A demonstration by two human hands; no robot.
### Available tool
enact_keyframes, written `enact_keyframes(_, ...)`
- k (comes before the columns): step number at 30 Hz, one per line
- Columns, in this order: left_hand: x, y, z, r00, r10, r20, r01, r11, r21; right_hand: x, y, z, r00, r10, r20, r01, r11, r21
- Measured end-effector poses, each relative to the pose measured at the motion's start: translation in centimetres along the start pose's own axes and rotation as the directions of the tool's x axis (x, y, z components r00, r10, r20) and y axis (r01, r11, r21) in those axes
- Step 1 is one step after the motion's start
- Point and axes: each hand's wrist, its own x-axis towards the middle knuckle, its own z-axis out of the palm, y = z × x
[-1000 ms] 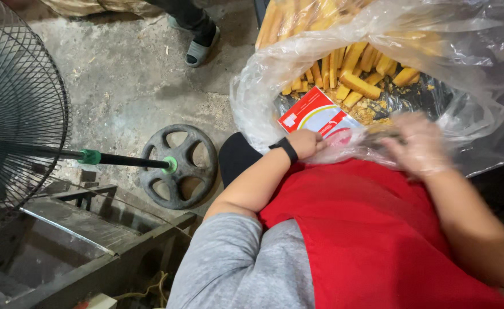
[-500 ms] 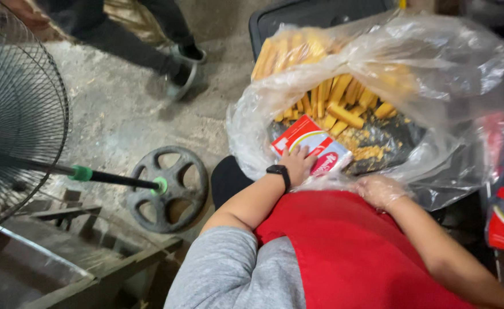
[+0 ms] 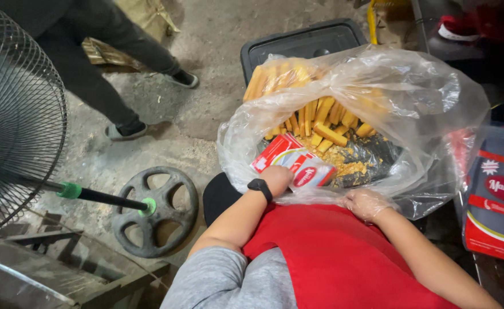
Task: The person packs fried banana chips into plastic bags by hand while wearing gloves, sealing the bags as they go.
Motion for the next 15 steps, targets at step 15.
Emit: enact_keyframes(15, -0.6, 0.3, -5.1, 0.78, -0.302, -0.548, 0.105, 0.927, -0.361, 0.6, 1.8, -1.0, 0.989, 0.045, -0.139, 0.017, 0.909, 0.417)
